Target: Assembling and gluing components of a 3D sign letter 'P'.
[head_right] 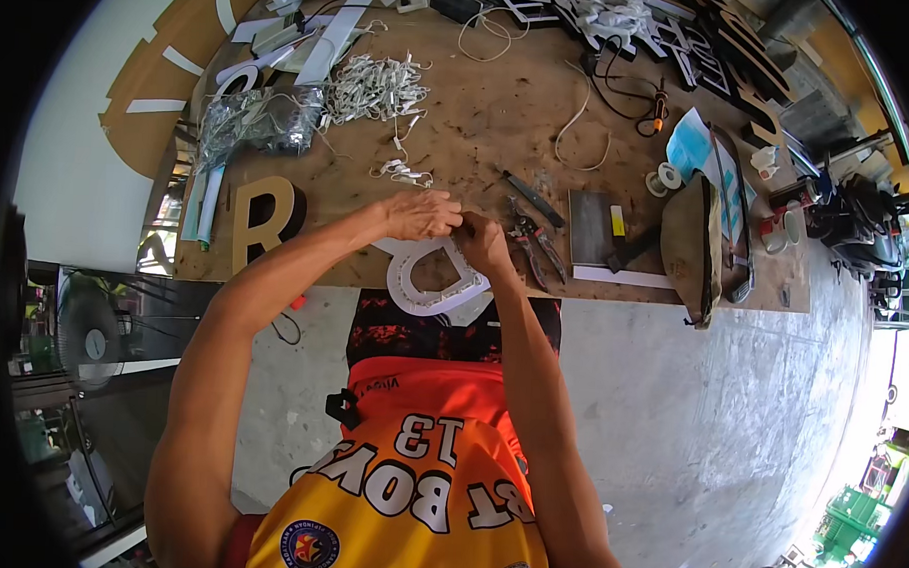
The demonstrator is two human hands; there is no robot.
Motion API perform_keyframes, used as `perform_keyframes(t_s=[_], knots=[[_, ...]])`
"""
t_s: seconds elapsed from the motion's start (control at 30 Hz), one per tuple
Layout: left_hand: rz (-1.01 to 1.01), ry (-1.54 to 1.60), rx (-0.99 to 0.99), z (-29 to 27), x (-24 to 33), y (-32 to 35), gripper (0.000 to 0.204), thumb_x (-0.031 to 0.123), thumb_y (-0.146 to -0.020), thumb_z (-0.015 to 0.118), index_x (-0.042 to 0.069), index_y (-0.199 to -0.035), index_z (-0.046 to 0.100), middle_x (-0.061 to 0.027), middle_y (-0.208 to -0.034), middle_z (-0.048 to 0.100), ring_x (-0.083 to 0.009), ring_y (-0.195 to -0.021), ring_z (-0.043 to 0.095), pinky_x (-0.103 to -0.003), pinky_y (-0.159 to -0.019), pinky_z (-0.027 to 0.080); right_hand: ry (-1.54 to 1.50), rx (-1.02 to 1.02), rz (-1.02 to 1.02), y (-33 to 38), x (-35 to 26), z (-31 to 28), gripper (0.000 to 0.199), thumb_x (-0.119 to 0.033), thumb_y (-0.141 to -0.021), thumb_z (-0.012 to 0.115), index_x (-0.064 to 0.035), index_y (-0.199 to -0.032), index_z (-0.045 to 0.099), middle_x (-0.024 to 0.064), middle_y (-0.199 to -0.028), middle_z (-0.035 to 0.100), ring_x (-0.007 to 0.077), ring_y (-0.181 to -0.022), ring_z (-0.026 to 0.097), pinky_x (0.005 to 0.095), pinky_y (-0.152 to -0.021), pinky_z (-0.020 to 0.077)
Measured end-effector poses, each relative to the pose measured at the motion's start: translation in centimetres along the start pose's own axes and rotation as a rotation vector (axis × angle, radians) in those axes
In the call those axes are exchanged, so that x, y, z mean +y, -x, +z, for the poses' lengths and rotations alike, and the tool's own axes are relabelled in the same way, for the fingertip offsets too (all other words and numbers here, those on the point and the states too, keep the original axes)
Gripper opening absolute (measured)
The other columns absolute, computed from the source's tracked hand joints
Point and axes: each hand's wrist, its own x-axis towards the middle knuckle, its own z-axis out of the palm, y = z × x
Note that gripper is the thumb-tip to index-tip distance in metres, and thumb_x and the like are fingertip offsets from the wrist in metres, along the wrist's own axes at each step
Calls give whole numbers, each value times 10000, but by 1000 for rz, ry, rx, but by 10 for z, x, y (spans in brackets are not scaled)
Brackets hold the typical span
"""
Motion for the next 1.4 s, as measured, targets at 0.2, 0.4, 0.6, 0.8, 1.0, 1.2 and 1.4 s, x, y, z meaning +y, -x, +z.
perform_keyframes(t_s=[0.2,0.4,0.6,0.8,1.0,1.2,1.4], knots=[[-12,49,40,3,-1,-4,213,199,-890,554,146,-685,535,10,-879,541,-179,-899,566,-357,-817,465,0,28,-101,10,-20,-3,253,-102,-809,763,6,-1012,657,125,-785,678,144,-696,626,333,-655,514],[38,45,14,3,-5,-9,212,191,-892,551,136,-693,504,-10,-879,537,-195,-897,571,-360,-822,471,29,87,-58,12,-26,1,263,-130,-762,737,-10,-981,657,194,-844,698,380,-770,690,406,-669,539],[31,80,35,6,-7,-9,188,182,-892,542,123,-720,492,-36,-882,544,-226,-873,580,-374,-802,484,21,64,-37,10,-26,0,281,-147,-759,742,-16,-992,655,198,-869,705,389,-805,695,418,-678,544],[20,109,42,5,-9,-10,179,186,-892,533,119,-732,491,-46,-888,548,-240,-850,582,-378,-794,491,14,73,-61,9,-25,0,294,-150,-760,745,-17,-1008,659,197,-877,707,389,-818,699,420,-684,548],[-18,143,43,9,-7,-10,230,180,-865,554,104,-665,469,-34,-860,536,-230,-872,577,-380,-810,467,12,65,-60,9,-24,0,306,-158,-766,748,-18,-1025,663,198,-884,708,391,-823,699,418,-687,549],[61,98,61,13,-11,-9,161,207,-901,531,118,-769,509,-47,-905,554,-253,-880,599,-394,-797,502,36,82,-81,9,-22,2,315,-155,-770,804,6,-1003,667,141,-852,716,236,-759,704,363,-700,542],[-66,146,-6,9,-7,-11,117,205,-901,532,119,-824,515,-42,-912,554,-240,-892,606,-392,-821,499,40,90,-66,9,-20,3,298,-166,-767,773,-12,-995,657,184,-872,709,345,-816,703,402,-695,548]])
